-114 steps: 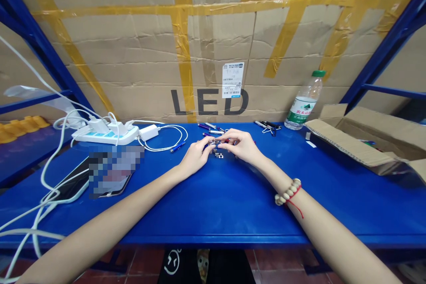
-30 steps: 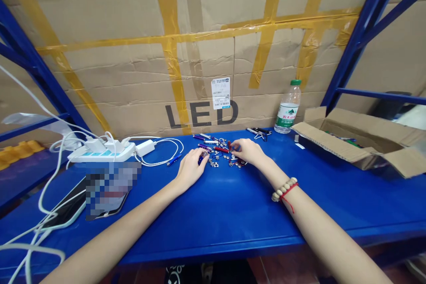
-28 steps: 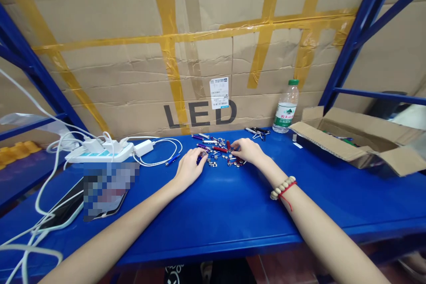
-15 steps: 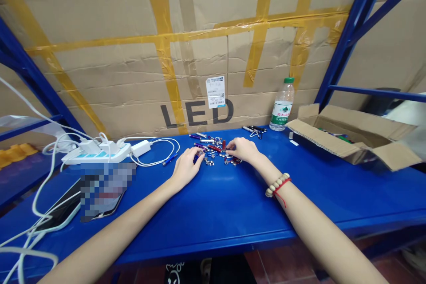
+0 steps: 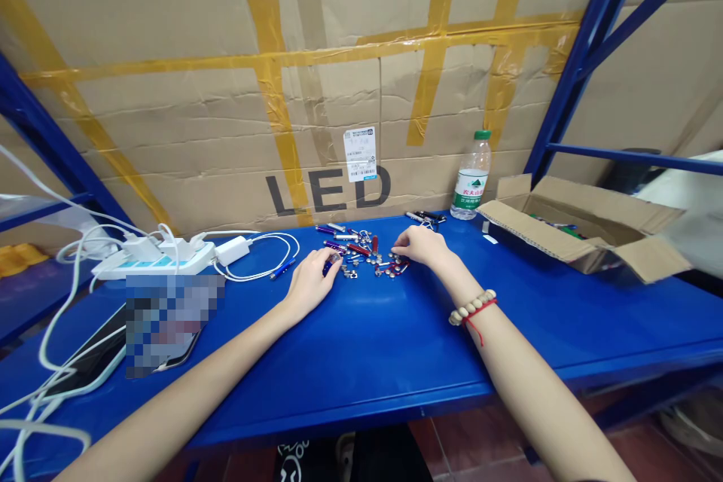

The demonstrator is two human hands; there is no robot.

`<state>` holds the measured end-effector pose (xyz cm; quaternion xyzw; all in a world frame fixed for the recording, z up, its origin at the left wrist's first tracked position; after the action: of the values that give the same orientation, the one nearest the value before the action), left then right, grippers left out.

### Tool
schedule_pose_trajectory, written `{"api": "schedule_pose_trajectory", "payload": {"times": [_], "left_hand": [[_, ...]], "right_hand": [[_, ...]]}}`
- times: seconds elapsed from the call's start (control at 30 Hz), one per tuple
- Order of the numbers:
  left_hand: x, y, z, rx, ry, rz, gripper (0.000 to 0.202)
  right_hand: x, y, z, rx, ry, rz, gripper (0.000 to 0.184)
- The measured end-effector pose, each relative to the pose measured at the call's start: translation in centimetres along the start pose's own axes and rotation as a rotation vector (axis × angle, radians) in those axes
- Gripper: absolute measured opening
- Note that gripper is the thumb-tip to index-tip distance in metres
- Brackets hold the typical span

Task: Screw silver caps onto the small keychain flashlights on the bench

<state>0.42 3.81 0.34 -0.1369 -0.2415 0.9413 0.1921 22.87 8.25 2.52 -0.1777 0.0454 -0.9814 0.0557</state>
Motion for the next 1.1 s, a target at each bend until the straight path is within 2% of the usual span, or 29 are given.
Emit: {"api": "schedule_pose_trajectory", "payload": {"times": [0.17,0.4,0.6,0.77,1.1], "left_hand": [[0.0,0.0,0.0,0.002,-0.005,-0.004,0.014],[0.0,0.0,0.0,0.006,0.004,-0.011,0.011],[-0.1,0.1,0.1,0.015,-0.008,-0.017,0.010],[-0.1,0.1,0.2,0.027,-0.012,-0.009,0.015],[-0.1,0.4,0.5,0.042,-0.012,0.022,0.017]], "right_hand": [[-0.5,-0.2,0.1,0.067,-0.057,0.040,0.026],[-0.9,-0.4,0.1,0.026,0.014,-0.009,0.027],[-0.6,-0.4,-0.2,0.145,-0.052,0.112,0.034],[-0.3,-0.5,-0.4,0.185,-0.072,0.172,0.025],[-0.1,-0.7,-1.4,0.127,-0.120,0.225,0.018]]}}
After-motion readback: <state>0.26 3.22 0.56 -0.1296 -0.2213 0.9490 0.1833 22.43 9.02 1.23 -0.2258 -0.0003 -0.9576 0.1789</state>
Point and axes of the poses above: each hand's wrist, its own y-axis away from the middle knuckle, its own z-axis out of the back of the hand, x = y × z, the point moved 2 cm from there along -y, towards the middle knuckle, and after that the axes turned 9 degrees about -y, right-handed, at the moved point
